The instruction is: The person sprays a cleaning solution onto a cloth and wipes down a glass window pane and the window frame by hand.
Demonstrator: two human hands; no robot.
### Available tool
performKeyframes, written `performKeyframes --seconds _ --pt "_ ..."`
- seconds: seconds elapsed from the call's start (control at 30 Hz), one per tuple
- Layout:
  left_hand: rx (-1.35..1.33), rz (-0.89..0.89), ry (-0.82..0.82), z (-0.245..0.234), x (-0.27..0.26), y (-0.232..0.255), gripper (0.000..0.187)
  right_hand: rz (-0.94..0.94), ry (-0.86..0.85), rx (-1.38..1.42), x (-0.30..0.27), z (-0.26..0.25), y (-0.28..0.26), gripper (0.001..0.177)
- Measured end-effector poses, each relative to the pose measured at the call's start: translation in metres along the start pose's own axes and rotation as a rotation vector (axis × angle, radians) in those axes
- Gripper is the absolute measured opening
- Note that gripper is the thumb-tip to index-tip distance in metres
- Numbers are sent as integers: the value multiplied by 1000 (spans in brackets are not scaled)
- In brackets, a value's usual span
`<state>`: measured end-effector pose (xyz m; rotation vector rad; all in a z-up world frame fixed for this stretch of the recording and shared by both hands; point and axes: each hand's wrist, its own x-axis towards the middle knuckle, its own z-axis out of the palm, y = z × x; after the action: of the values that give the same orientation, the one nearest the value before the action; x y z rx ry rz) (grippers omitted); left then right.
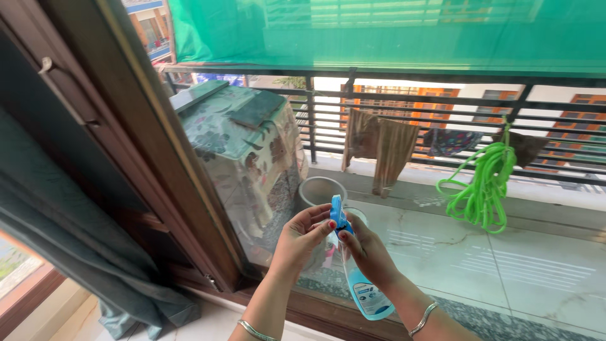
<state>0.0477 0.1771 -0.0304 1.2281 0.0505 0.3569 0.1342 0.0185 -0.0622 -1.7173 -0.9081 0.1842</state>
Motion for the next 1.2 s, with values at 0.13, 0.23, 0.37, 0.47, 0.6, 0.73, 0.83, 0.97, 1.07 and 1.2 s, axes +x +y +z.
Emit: performKeyframes --seconds 0.13,0.23,0.37,0.47,0.6,0.73,0.83,0.97,1.07,1.2 --pt "95 -41 116 -23 -6 12 42 -17 -11 36 11 29 0 59" --pt "177 -72 201 -43 -7 18 41 -61 -60 80 28 48 -1 62" --pt "162 -77 294 -71 -9 21 41 -112 -130 27 53 70 -2 62" --pt "226 -86 376 -88 -8 28 41 -88 -189 -20 73 85 0 61" --pt "247 -31 411 -106 -7 29 41 -116 -213 40 86 107 6 62" --pt "203 -34 424 -118 -4 29 42 -225 -182 -15 100 120 13 62" --pt "237 -77 442 -131 -3 32 41 -153 -213 -69 109 129 16 62" --pt "175 -73 435 -149 2 30 41 -114 -191 -152 118 142 18 62" --pt "195 -119 435 -161 6 34 42 -175 -146 -136 123 151 14 61" --pt "195 -159 377 -179 13 35 43 -5 -142 -146 117 160 14 58"
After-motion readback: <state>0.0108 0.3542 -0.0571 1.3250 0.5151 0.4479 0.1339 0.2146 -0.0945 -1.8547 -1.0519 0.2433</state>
